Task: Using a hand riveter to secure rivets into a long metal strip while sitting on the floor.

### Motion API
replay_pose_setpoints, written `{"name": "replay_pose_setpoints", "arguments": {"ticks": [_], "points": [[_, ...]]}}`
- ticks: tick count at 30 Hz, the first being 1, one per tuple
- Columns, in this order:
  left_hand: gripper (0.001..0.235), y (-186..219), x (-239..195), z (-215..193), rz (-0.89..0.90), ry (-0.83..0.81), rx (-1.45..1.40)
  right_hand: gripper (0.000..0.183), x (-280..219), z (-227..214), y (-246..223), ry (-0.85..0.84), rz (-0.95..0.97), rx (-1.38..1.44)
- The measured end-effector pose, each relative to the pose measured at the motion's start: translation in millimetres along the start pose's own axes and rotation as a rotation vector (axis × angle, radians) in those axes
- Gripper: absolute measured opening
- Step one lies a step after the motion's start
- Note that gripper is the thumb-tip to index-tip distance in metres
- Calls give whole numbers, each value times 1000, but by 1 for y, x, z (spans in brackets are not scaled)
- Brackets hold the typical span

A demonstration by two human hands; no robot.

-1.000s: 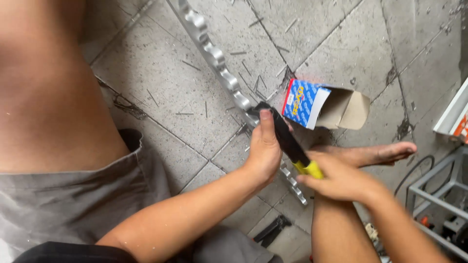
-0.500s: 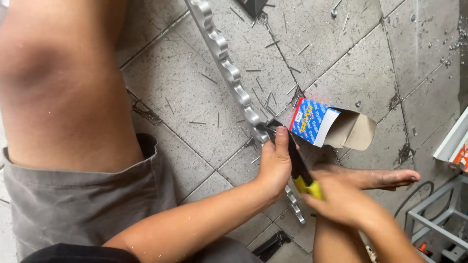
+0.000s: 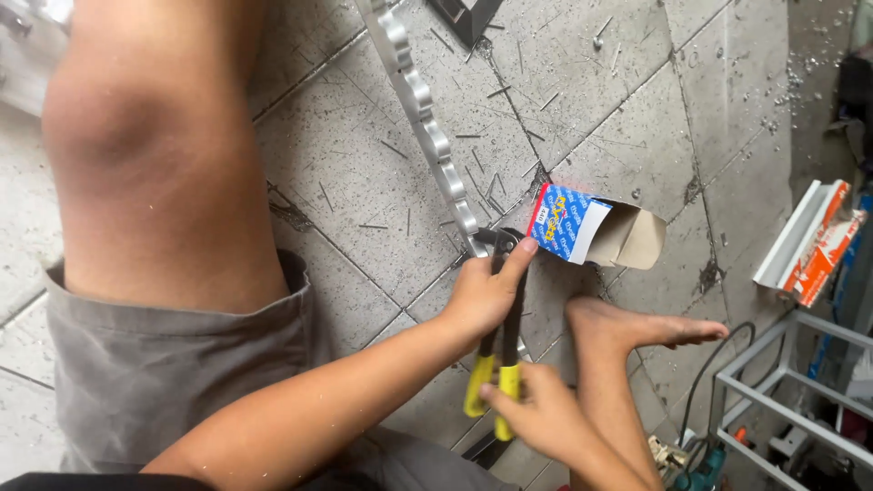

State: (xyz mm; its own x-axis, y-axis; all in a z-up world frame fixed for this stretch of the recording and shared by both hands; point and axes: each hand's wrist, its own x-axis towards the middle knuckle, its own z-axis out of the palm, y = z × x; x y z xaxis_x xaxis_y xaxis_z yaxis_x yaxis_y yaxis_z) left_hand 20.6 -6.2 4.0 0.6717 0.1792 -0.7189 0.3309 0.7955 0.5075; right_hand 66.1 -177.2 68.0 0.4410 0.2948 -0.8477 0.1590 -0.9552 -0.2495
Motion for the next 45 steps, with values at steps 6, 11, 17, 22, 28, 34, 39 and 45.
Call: {"name": "replay_pose_setpoints", "arguments": {"ticks": [6,11,17,22,28,34,39,45], "points": [[49,-12,9,-23,-49,-108,-121,21,5,70,-29,134,83,110],[51,-19,23,-28,43,-156,-28,24,-41,8,-9,75,138,224],[50,-20,20,-32,69,-151,-19,15,-3,59,37,175,5,685],[45,-25,19,-29,11,-210,-236,22,19,86,9,169,-70,652],[45,-42,36,-31,-15,-293,-371,46,-48,1,-1,-35,-178,970],[47,-30,26,-16,-53,-168,-349,42,40,119,29,171,56,907],[44,-38,34,-19,10,-178,-326,9,48,120,12,269,55,655],[37,-88,73,-39,230,-333,-274,55,-49,-10,-45,-193,6,-36]]}}
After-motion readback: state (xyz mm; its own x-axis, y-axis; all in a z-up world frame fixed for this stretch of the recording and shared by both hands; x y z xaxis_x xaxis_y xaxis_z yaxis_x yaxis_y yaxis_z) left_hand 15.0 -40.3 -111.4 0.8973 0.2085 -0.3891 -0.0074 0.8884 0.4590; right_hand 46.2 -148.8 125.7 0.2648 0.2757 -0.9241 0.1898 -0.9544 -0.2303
